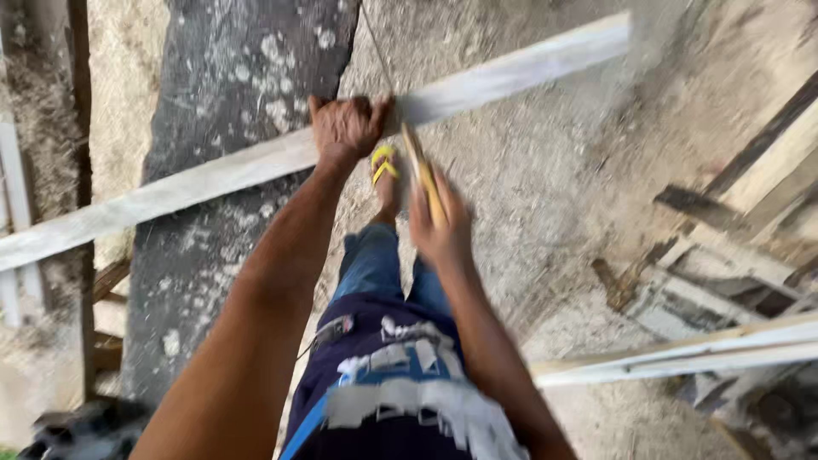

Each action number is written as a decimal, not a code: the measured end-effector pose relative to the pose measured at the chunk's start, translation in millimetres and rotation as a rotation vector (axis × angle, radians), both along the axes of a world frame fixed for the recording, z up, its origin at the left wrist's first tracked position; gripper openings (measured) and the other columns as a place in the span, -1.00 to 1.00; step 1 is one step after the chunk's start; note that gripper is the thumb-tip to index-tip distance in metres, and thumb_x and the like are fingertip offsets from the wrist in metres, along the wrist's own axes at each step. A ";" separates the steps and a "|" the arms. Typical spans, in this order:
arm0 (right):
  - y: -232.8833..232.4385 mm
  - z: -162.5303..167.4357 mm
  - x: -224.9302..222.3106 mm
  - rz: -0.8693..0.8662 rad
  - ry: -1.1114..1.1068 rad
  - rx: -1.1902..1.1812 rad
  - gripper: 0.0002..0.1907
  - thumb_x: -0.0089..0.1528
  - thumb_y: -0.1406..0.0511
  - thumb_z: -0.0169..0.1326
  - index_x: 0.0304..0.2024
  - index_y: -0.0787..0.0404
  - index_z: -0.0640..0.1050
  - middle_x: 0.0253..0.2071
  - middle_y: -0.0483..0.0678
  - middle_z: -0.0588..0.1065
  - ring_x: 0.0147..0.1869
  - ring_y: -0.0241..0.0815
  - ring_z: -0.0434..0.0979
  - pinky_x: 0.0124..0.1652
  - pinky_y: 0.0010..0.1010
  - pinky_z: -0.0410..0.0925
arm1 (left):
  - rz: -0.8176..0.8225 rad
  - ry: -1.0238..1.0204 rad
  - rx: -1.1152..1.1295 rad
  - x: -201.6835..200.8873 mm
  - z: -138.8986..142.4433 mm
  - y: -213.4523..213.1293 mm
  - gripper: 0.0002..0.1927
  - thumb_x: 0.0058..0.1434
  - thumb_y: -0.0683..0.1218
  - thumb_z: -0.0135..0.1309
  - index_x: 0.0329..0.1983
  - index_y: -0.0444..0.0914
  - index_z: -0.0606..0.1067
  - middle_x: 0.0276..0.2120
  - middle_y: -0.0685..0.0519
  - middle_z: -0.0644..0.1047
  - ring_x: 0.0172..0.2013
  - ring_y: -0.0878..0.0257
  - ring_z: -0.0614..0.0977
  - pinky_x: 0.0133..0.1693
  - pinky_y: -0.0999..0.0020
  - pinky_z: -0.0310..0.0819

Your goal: The person kneels on the ground assembling a wooden frame structure. They hammer a brace onto the frame, measure and mark a rail with a tape measure and pencil, carry a plank to a sawing table and saw it by hand, then position the cut piece on the frame and hammer nails to attach it.

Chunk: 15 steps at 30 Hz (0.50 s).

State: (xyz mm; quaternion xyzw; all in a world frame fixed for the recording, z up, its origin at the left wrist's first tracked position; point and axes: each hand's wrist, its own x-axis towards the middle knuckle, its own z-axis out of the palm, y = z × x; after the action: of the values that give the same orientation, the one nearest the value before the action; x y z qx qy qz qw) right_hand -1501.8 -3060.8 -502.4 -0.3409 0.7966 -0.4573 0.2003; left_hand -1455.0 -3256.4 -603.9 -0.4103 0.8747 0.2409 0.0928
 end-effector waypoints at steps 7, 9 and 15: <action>87.8 111.7 31.9 -0.110 -0.252 0.361 -0.56 0.27 0.36 0.07 0.21 0.37 0.50 -0.29 0.10 0.68 -0.42 -0.22 0.69 -0.41 -0.40 0.51 | 0.011 -0.085 0.024 -3.0 8.1 -2.6 -0.30 0.36 0.39 -0.31 -0.48 -0.16 0.61 -0.53 -0.16 0.60 -0.39 -0.08 0.64 0.13 -0.09 0.04; 28.2 58.4 10.0 -0.029 0.026 0.002 -0.58 0.35 0.35 0.07 0.23 0.42 0.44 -0.14 0.22 0.61 -0.19 -0.04 0.72 -0.26 -0.37 0.52 | 0.002 -0.090 0.000 -3.8 6.7 -2.6 -0.30 0.37 0.39 -0.31 -0.46 -0.16 0.60 -0.53 -0.16 0.60 -0.40 -0.06 0.64 0.10 -0.05 0.07; -16.3 -9.5 -1.2 -0.008 0.047 -0.027 -0.63 0.37 0.35 0.09 0.21 0.36 0.49 -0.13 0.24 0.61 -0.11 0.09 0.68 -0.20 -0.30 0.52 | 0.008 -0.069 0.022 -2.3 8.0 -6.1 -0.30 0.39 0.38 -0.33 -0.49 -0.14 0.60 -0.52 -0.15 0.60 -0.41 -0.08 0.61 0.08 -0.04 0.09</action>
State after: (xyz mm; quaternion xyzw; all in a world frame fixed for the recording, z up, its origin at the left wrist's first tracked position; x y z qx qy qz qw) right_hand -1503.0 -3077.1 -511.9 -0.3513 0.7961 -0.4606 0.1750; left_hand -1457.3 -3262.5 -595.9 -0.4208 0.8665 0.2369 0.1263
